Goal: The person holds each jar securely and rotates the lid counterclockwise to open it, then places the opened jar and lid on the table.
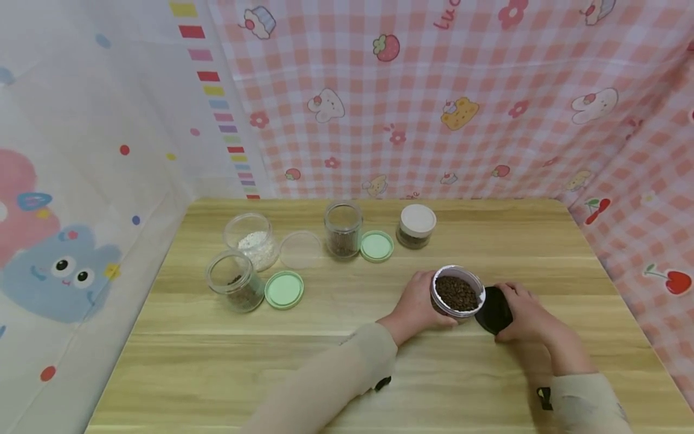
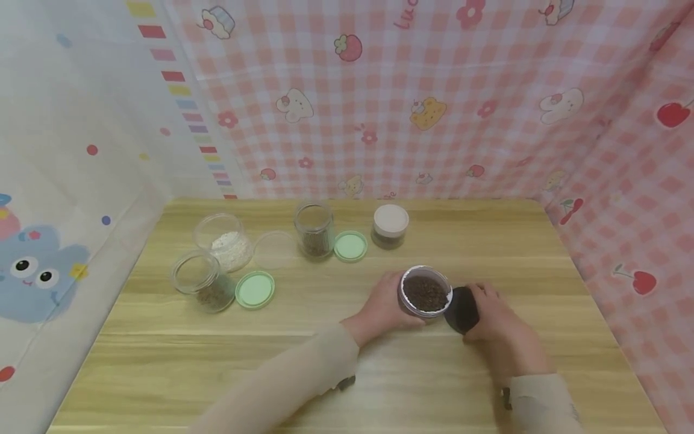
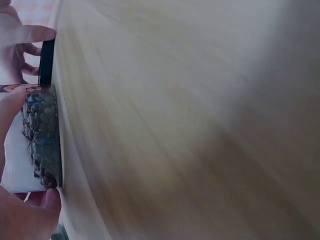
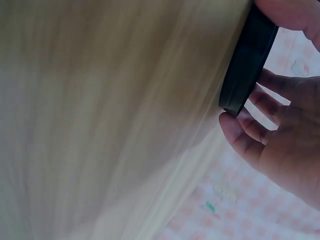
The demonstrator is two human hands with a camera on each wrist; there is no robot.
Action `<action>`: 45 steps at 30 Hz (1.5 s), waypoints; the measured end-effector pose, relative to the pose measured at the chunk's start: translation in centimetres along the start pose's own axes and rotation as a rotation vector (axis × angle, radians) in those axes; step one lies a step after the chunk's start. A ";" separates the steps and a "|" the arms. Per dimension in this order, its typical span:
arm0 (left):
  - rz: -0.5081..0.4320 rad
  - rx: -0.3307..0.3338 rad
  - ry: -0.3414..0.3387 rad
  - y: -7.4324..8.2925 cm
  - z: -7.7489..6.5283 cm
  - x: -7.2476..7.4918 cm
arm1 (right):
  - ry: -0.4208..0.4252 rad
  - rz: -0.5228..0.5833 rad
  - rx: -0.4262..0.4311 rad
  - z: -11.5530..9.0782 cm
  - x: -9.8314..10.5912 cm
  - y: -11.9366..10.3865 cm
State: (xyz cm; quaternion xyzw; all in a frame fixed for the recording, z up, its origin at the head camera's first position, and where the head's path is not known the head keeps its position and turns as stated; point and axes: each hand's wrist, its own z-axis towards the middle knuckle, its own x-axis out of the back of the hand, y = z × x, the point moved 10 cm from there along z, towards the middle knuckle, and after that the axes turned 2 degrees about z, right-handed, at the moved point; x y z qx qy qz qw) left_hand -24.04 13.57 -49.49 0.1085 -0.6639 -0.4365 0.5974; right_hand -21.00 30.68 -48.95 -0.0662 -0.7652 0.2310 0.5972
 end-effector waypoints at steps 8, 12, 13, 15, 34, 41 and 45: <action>0.100 -0.020 0.001 2.8 1.6 -1.8 | -0.014 -0.035 -0.065 -0.2 1.1 3.7; 0.150 -0.004 -0.003 3.5 2.2 -2.6 | -0.001 -0.036 -0.067 -0.1 1.9 4.8; 0.159 -0.002 0.001 3.6 2.3 -2.7 | 0.002 -0.034 -0.068 -0.1 2.0 5.0; 0.171 0.000 0.014 3.9 2.5 -2.9 | 0.001 -0.029 -0.075 -0.1 2.1 5.4; 0.111 0.036 0.035 4.5 3.5 -3.9 | 0.002 -0.045 -0.138 -0.2 3.0 6.7; 0.097 0.018 0.025 4.7 3.4 -4.1 | -0.014 -0.045 -0.159 -0.4 2.7 7.1; 0.080 0.017 0.017 4.5 3.5 -4.2 | -0.011 -0.047 -0.159 -0.3 2.5 7.3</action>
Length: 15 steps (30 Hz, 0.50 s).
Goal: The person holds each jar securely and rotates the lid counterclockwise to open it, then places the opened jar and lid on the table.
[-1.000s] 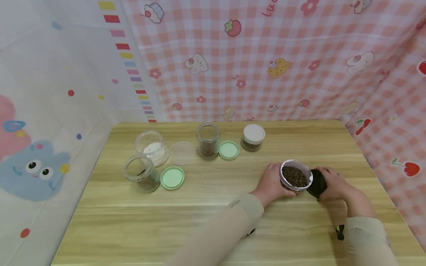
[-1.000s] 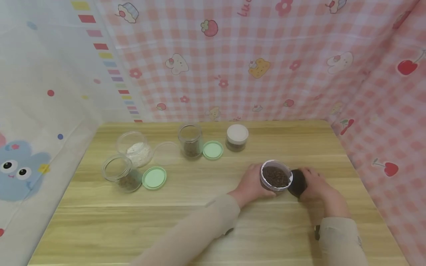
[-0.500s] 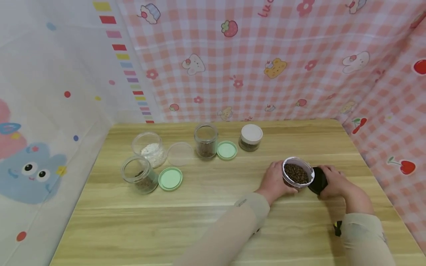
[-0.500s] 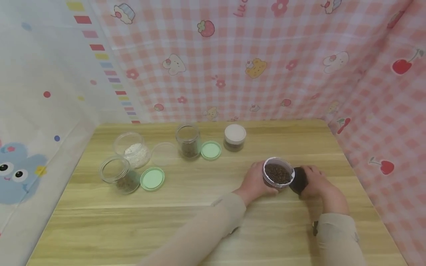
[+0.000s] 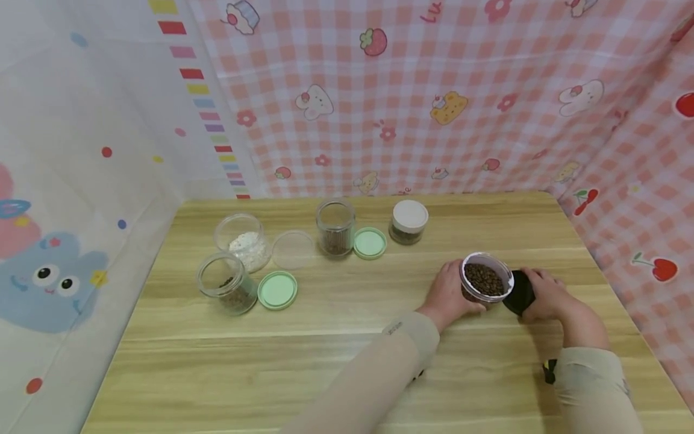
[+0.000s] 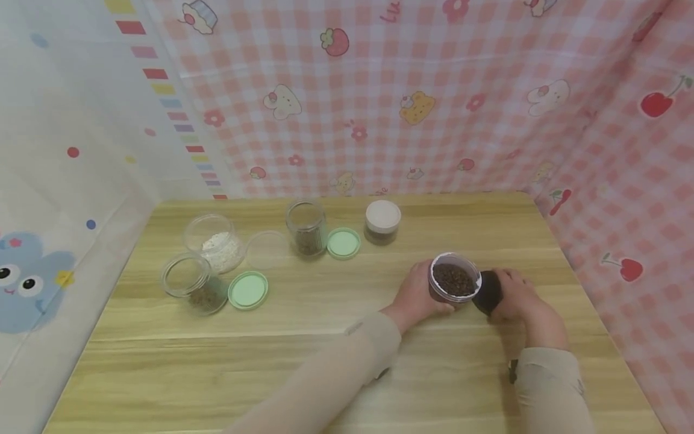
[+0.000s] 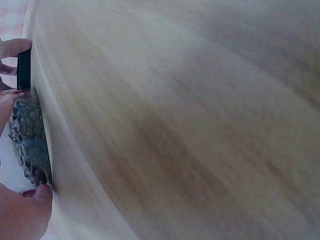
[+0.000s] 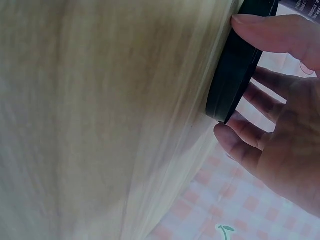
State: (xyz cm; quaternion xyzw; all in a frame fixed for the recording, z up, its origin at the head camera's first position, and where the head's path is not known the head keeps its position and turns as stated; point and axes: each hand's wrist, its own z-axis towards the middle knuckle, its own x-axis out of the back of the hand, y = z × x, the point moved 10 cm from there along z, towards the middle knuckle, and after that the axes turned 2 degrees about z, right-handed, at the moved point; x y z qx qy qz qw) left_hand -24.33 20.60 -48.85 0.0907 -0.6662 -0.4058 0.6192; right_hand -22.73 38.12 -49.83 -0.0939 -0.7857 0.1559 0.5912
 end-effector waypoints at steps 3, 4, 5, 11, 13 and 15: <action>0.004 0.007 -0.006 -0.1 0.2 -0.1 | 0.002 0.010 -0.005 0.1 0.0 0.1; 0.004 0.013 -0.008 -0.2 0.2 -0.2 | 0.001 0.014 -0.009 0.1 0.0 0.0; 0.005 0.017 -0.010 -0.3 0.3 -0.3 | 0.002 0.014 -0.011 0.0 0.1 0.0; -0.026 0.039 -0.046 -0.2 0.3 -0.3 | -0.022 0.008 -0.024 -0.5 0.3 -0.7; -0.060 0.031 -0.058 0.0 0.3 0.1 | -0.042 -0.003 -0.037 -0.9 0.7 -1.0; -0.105 0.005 -0.074 0.4 0.1 0.6 | -0.042 -0.006 -0.056 -1.2 1.8 -1.4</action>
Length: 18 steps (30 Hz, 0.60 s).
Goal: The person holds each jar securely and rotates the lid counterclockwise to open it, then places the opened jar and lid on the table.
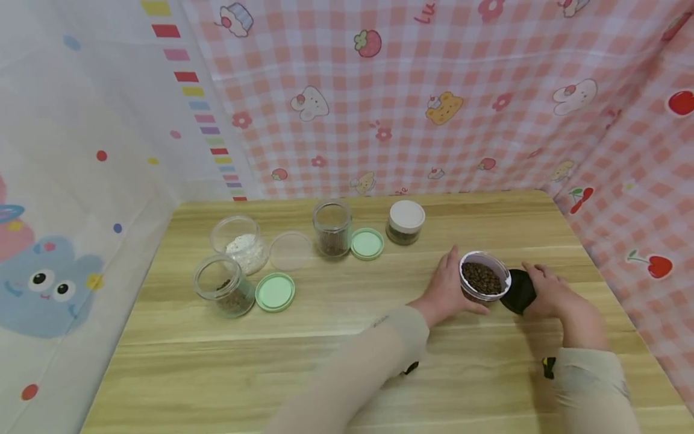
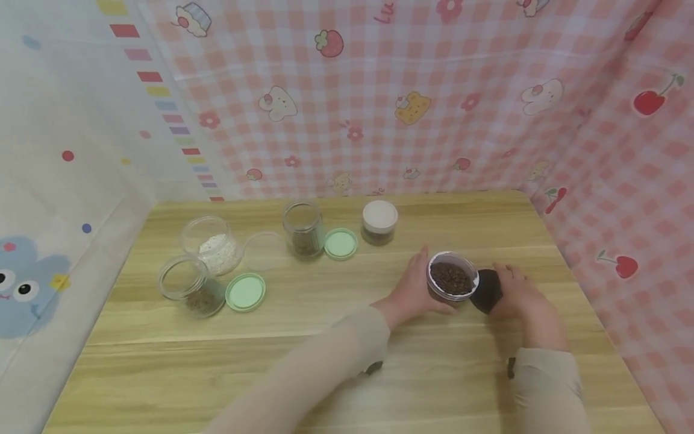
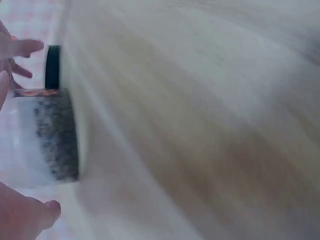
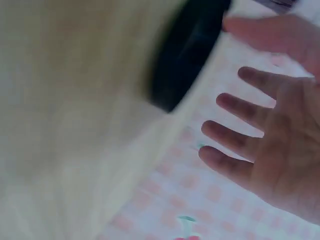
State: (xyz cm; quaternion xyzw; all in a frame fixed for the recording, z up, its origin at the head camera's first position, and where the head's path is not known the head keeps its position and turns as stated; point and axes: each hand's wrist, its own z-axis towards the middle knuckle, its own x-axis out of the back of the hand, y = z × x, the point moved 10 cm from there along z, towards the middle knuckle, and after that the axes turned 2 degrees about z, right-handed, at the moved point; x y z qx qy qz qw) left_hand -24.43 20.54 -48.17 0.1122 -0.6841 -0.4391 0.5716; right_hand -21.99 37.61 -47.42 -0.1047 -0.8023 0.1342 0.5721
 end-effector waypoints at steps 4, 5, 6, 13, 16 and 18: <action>-0.056 -0.070 -0.024 0.2 -0.8 1.6 | 0.130 0.037 -0.050 -0.6 3.7 -1.4; -0.062 -0.085 -0.026 0.2 -1.0 2.1 | 0.188 0.057 -0.053 -0.7 4.8 -2.0; -0.065 -0.096 -0.022 0.0 -1.3 2.7 | 0.243 0.079 -0.052 -0.8 5.7 -2.7; -0.143 -0.057 0.103 -3.7 -2.4 8.7 | 0.386 0.246 0.153 0.4 7.6 -10.0; -0.157 0.001 0.200 -6.3 -2.6 11.2 | 0.318 0.231 0.189 2.3 7.0 -12.7; -0.152 0.032 0.248 -7.7 -2.6 12.4 | 0.270 0.215 0.194 3.8 6.6 -14.3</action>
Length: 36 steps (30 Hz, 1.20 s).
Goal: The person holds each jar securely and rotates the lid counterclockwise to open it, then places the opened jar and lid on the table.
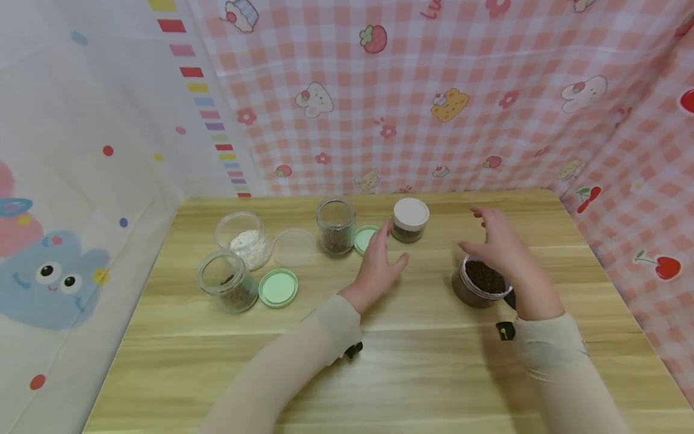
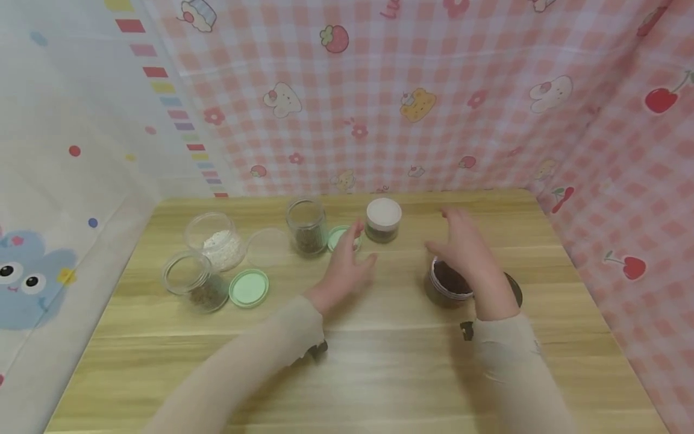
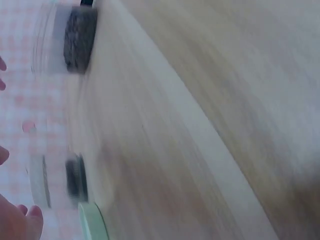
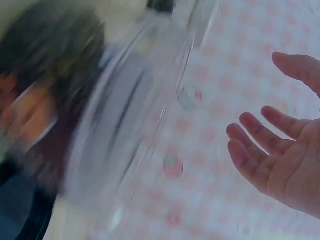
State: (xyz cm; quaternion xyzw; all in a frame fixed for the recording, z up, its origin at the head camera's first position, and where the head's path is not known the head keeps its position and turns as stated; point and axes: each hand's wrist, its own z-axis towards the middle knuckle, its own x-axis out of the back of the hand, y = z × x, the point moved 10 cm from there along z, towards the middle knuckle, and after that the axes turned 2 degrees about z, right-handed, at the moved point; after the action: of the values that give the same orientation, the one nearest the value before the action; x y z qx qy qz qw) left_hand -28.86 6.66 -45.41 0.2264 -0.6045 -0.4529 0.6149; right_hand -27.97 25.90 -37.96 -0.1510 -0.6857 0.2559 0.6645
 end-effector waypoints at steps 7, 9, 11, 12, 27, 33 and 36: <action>0.079 0.013 0.004 -0.9 1.6 0.6 | -0.193 -0.058 -0.062 5.4 -4.3 -1.1; 0.122 0.014 -0.016 -0.8 2.1 0.1 | -0.259 -0.084 -0.087 6.3 -5.4 -0.7; 0.167 0.008 -0.032 -0.9 2.6 -0.5 | -0.320 -0.095 -0.117 7.0 -6.4 -0.2; 0.185 0.010 -0.042 -0.9 2.8 -0.8 | -0.344 -0.096 -0.133 7.4 -6.8 0.2; 0.191 0.153 -0.110 -2.7 6.2 -1.2 | -0.398 0.134 -0.185 9.8 -9.2 0.7; 0.158 0.162 -0.105 -2.5 6.5 -1.0 | -0.371 0.153 -0.218 9.8 -9.3 1.1; 0.150 0.169 -0.084 -2.2 6.4 -0.8 | -0.358 0.137 -0.220 9.9 -9.2 1.2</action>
State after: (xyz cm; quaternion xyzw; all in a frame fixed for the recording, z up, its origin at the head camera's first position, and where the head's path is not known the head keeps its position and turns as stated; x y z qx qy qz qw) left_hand -35.45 8.00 -46.56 0.2123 -0.6809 -0.3620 0.6002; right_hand -37.24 20.37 -46.18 -0.2211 -0.8045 0.2470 0.4928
